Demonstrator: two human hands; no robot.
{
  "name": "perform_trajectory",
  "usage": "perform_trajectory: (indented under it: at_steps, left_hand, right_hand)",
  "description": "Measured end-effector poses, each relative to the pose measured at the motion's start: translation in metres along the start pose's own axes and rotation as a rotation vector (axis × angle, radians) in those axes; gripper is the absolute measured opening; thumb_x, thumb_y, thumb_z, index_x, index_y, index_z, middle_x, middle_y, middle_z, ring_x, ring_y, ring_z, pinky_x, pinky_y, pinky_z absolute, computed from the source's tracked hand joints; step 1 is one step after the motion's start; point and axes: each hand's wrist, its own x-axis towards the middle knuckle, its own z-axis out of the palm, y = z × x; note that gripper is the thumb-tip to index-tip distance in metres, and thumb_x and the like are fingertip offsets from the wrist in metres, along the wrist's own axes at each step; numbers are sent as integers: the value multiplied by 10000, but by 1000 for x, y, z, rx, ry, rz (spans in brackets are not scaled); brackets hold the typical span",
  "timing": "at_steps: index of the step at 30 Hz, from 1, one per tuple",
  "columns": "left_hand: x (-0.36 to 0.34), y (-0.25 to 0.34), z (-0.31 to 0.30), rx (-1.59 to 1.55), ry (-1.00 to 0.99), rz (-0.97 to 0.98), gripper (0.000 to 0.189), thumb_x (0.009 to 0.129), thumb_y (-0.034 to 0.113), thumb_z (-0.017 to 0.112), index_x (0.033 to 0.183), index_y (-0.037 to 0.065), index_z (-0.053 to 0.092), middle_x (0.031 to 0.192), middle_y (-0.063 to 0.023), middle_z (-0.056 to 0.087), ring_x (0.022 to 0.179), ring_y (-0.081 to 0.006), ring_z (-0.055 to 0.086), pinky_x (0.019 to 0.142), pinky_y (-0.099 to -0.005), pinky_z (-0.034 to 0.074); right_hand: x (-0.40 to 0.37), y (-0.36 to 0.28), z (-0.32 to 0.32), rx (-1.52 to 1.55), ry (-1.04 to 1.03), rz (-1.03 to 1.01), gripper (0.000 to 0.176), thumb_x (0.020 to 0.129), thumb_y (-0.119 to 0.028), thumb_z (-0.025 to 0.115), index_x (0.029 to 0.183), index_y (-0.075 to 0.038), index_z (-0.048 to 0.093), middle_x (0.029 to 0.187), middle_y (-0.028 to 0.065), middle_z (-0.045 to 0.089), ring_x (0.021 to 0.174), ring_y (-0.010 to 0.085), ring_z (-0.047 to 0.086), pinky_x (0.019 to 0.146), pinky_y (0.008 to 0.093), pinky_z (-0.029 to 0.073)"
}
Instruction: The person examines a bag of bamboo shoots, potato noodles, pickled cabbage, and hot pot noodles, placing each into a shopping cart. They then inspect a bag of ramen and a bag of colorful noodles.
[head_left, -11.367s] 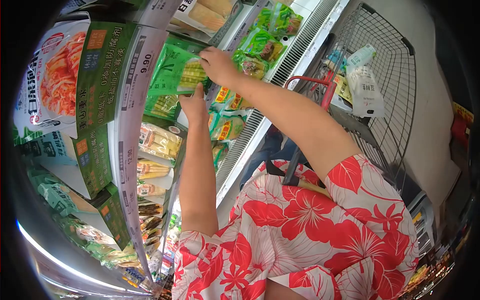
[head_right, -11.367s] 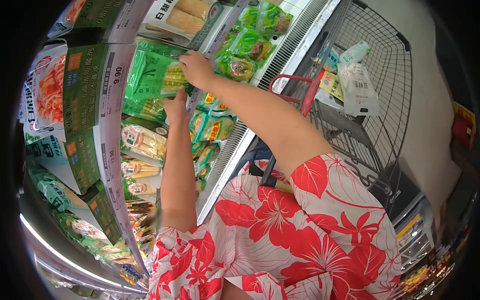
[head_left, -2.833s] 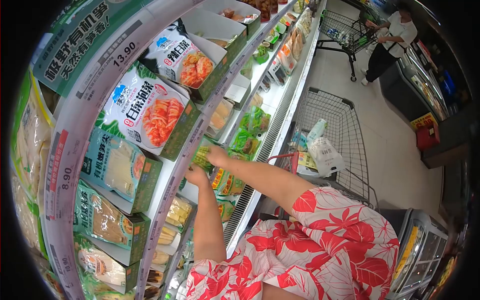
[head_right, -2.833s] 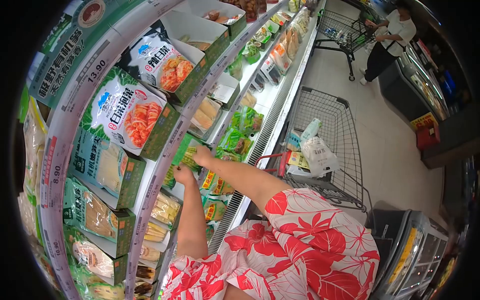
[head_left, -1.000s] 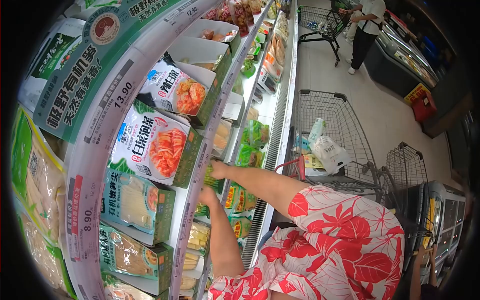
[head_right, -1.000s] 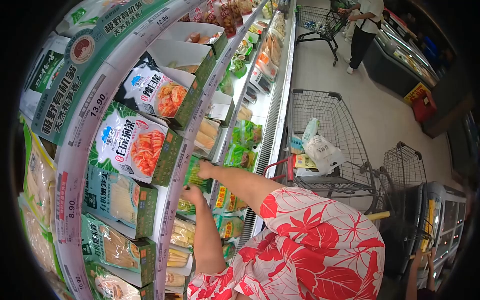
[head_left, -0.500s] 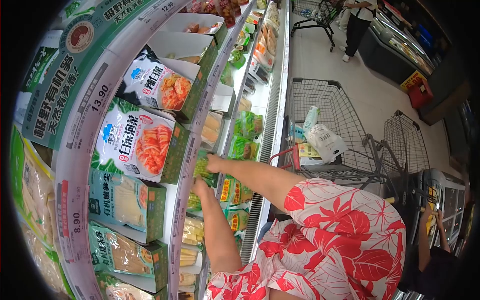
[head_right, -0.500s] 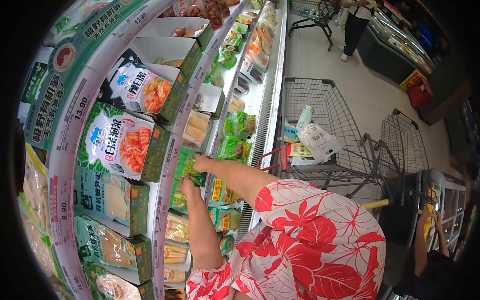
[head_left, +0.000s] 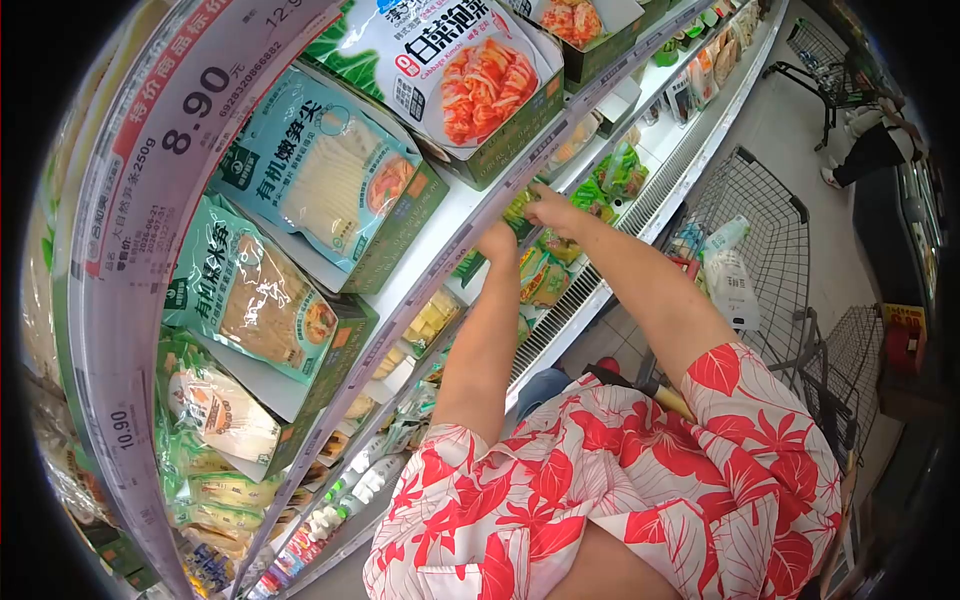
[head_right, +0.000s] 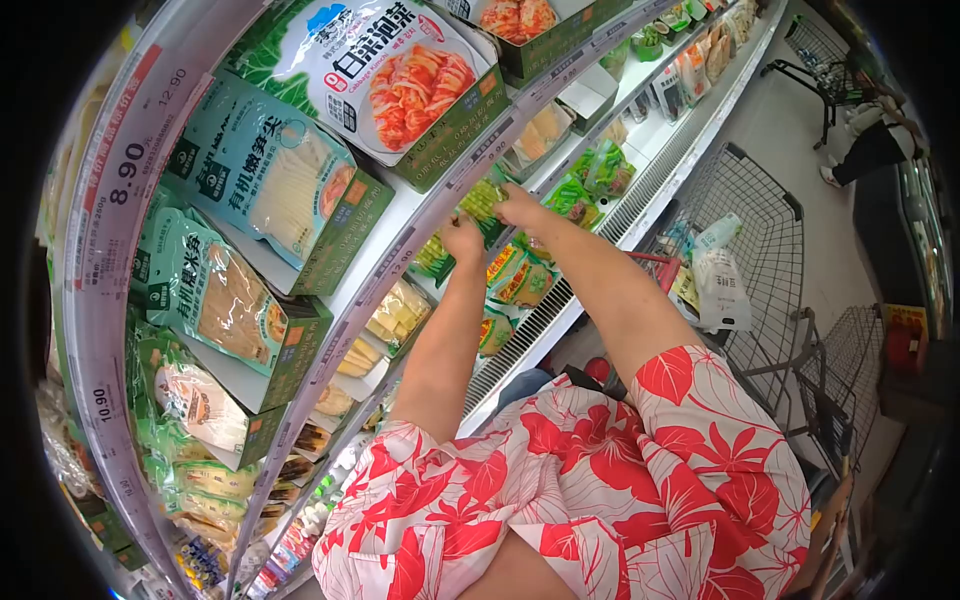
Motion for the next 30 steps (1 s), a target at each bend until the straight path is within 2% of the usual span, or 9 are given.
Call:
perform_trajectory:
  at_steps: [3,10,14,17,19,21,25,27,30]
  left_hand:
    - [-20,16,-7,-58,-23,213,112,913,96,536,857,0,525,764,-44,513,686,-129,454,666,-294,413]
    - [-49,56,-66,-297,-80,69,68,956,90,455,929,27,452,850,-42,490,776,-100,434,723,-268,391]
    - [-48,49,-103,-258,9,26,94,965,106,439,962,12,436,901,-81,519,822,-145,482,774,-300,405]
    - [-46,20,-112,-113,110,-55,273,951,132,476,1149,-48,419,1088,-191,524,994,-262,521,909,-366,395]
    - [-58,46,-108,308,118,163,517,923,135,512,1334,-91,296,1308,-309,384,1214,-391,417,1037,-442,314]
    - [-67,61,-102,401,96,301,597,902,87,502,1365,-130,194,1393,-382,211,1304,-494,241,1093,-515,207]
    - [-68,43,-105,418,-306,436,528,886,65,515,1371,-12,321,1435,-336,209,1343,-491,193,1095,-557,194]
    - [-61,29,-108,667,-330,631,500,880,51,513,1359,39,370,1466,-300,192,1349,-497,177,1087,-585,198]
    - [-61,27,-112,858,-443,596,536,926,187,523,1397,38,315,1507,-278,92,1381,-485,93,1070,-630,174]
  right_hand:
    - [7,6,-2,-39,10,-12,632,776,-88,597,1356,7,364,896,127,594,718,181,579,632,308,495]
    - [8,1,2,-44,-50,24,646,797,-105,574,1384,-12,322,928,135,599,720,182,589,622,305,506]
    - [6,21,50,36,-264,5,638,809,-77,551,1396,-14,310,1180,183,530,735,159,595,633,276,515]
    - [-4,37,84,-159,-204,-133,639,760,-109,616,1346,-4,385,1309,261,415,1042,318,534,872,384,469]
    - [-15,36,90,-273,-46,-168,674,698,-149,671,1310,4,433,1308,316,381,1244,458,353,1049,442,325]
    - [-18,31,94,-331,9,-80,717,705,-118,641,1364,-6,380,1334,315,335,1260,447,339,1044,422,344]
    - [-23,17,89,-292,7,-14,659,717,-116,621,1324,35,413,1262,314,459,1105,421,526,888,423,471]
    - [-21,19,84,-116,-50,-14,655,716,-136,635,1310,37,422,1234,315,495,1083,401,552,841,415,492]
    - [-30,19,69,-242,4,-39,667,712,-159,641,1300,64,418,1224,315,503,1096,399,545,856,425,480]
